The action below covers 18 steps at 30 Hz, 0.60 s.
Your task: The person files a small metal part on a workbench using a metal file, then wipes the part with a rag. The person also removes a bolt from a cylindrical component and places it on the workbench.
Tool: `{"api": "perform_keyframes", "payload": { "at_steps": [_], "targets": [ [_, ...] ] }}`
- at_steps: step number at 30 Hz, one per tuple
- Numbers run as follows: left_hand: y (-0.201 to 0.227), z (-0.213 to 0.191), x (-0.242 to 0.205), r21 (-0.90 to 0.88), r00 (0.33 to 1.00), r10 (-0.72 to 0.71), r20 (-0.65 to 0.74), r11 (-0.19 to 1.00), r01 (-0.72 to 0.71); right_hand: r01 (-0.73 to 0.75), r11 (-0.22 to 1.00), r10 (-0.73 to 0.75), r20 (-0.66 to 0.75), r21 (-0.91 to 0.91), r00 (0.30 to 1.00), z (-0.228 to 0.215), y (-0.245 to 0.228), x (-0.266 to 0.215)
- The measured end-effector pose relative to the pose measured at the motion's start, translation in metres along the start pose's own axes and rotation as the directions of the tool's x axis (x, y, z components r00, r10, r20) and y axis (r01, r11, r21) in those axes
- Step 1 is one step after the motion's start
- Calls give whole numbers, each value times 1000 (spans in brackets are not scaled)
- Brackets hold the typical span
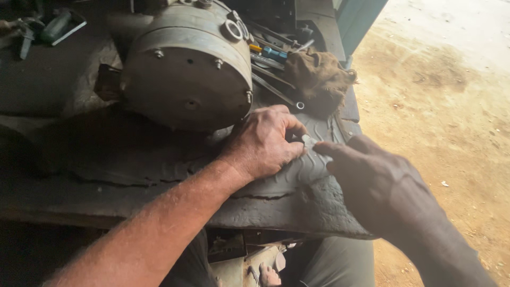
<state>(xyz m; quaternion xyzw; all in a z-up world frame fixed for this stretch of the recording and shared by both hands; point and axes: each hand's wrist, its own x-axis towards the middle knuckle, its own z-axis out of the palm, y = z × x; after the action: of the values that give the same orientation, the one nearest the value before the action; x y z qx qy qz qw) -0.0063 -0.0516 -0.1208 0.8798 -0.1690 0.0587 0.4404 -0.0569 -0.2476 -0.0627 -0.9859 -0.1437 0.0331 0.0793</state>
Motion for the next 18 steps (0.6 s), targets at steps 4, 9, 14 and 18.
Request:
{"api": "perform_keyframes", "payload": {
  "at_steps": [4,9,14,18],
  "targets": [
    [0,13,2,35,999,47,16,998,-47,-17,1000,17,3,0,1000,8,18,-8],
    [-8,8,3,66,987,162,-12,985,-161,-92,989,101,79,-119,992,-4,-5,-3],
    [-5,2,1,7,998,58,25,998,-58,7,977,9,74,-215,997,-8,-6,-2],
    [-4,9,4,31,997,52,55,998,-54,55,991,-53,19,-121,998,2,12,-4]
  ]
}}
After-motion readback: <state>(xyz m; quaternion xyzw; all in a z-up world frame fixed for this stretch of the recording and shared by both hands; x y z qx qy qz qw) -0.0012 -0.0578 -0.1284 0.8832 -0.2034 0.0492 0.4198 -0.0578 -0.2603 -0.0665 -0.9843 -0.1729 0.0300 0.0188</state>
